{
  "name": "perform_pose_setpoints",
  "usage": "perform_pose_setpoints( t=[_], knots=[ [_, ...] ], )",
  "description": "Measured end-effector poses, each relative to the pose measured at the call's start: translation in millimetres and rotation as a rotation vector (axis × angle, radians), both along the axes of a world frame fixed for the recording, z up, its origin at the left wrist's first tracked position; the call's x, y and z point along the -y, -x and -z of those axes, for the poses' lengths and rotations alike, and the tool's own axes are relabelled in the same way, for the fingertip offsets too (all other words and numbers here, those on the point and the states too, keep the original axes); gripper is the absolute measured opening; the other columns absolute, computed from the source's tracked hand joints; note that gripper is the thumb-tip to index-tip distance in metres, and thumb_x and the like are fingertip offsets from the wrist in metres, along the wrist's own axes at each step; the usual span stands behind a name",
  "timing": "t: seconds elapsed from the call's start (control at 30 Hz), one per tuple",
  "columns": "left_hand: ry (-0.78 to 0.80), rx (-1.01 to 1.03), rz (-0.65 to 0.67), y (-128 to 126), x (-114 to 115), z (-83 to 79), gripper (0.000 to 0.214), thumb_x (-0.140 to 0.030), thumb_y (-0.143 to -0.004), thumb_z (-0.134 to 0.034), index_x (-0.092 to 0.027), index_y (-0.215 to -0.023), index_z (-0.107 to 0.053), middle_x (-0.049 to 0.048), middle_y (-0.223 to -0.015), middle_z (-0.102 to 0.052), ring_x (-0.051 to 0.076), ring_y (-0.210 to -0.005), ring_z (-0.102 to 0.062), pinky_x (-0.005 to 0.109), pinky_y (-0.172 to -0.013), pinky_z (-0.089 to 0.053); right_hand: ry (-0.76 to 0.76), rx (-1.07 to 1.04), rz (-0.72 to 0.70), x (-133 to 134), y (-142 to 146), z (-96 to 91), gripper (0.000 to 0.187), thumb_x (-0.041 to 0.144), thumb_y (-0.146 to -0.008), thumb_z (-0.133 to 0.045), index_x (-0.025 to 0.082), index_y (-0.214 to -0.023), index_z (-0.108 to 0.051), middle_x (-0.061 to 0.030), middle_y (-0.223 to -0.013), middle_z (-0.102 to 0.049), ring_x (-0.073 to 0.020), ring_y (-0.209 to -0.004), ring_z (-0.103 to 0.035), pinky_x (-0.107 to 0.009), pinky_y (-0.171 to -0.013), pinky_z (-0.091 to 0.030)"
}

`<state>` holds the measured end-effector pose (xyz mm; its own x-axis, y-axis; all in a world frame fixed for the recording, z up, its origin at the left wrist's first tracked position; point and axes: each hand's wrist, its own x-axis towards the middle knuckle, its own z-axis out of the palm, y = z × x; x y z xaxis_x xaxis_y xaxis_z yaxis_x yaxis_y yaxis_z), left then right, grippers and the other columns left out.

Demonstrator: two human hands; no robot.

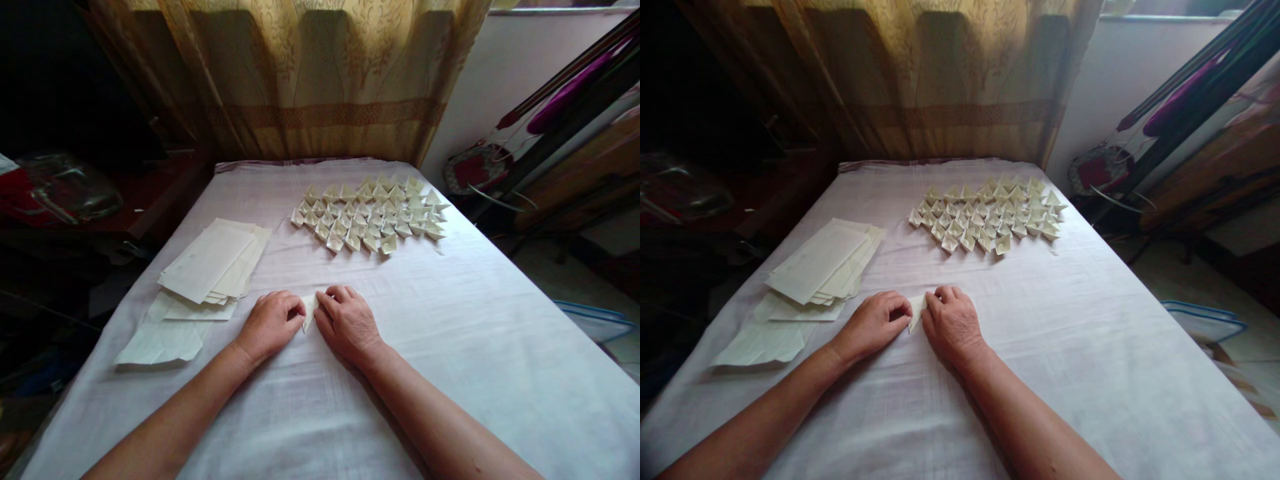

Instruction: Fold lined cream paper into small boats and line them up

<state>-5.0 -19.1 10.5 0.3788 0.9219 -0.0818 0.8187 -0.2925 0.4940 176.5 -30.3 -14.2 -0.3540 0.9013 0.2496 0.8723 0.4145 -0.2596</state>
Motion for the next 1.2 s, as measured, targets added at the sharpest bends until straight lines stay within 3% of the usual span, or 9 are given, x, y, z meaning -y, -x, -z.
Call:
perform_pose_setpoints(
  t=[0.23,0.47,0.6,0.93,1.2],
  knots=[
    [-0.112,-0.014,-0.004,1,14,5.0,0.007,-0.018,-0.085,-0.060,-0.022,-0.083,-0.066,0.0003,-0.088,-0.069,0.020,-0.088,-0.060,0.033,-0.080,-0.039,-0.027,-0.041,0.007,0,0,2.2,0.021,0.025,-0.089,-0.059,0.019,-0.106,-0.070,-0.0094,-0.102,-0.066,-0.0237,-0.092,-0.056,-0.034,-0.085,-0.044],
    [-0.303,-0.080,0.070,2,32,12.1,0.010,-0.028,-0.089,-0.064,-0.021,-0.083,-0.063,0.0007,-0.085,-0.066,0.020,-0.085,-0.057,0.034,-0.079,-0.037,-0.045,-0.103,-0.018,-2,-2,4.3,0.023,0.021,-0.088,-0.059,0.019,-0.108,-0.070,-0.0085,-0.121,-0.066,-0.0267,-0.108,-0.055,-0.039,-0.094,-0.043],
    [-0.421,-0.189,0.114,-1,35,13.2,0.015,-0.033,-0.089,-0.066,-0.021,-0.081,-0.062,0.0018,-0.084,-0.065,0.022,-0.082,-0.057,0.036,-0.076,-0.037,-0.036,-0.114,-0.049,-4,-3,4.6,0.023,0.020,-0.090,-0.056,0.019,-0.108,-0.070,-0.0090,-0.116,-0.068,-0.0254,-0.104,-0.056,-0.039,-0.093,-0.044],
    [-0.639,-0.305,0.151,10,37,17.7,0.007,-0.018,-0.089,-0.063,-0.021,-0.084,-0.061,-0.0002,-0.075,-0.066,0.021,-0.069,-0.059,0.034,-0.066,-0.038,-0.081,-0.163,-0.053,-5,-8,11.7,0.019,0.014,-0.088,-0.057,0.021,-0.097,-0.073,-0.0067,-0.097,-0.070,-0.0215,-0.088,-0.059,-0.032,-0.082,-0.048],
    [-0.706,-0.367,0.082,22,19,17.3,0.014,-0.013,-0.093,-0.051,-0.020,-0.086,-0.060,0.0011,-0.075,-0.066,0.019,-0.065,-0.061,0.030,-0.058,-0.038,-0.086,-0.019,-0.036,-7,0,4.5,0.014,0.020,-0.094,-0.057,0.021,-0.088,-0.069,-0.0041,-0.087,-0.072,-0.0183,-0.077,-0.061,-0.027,-0.073,-0.042]
  ],
)
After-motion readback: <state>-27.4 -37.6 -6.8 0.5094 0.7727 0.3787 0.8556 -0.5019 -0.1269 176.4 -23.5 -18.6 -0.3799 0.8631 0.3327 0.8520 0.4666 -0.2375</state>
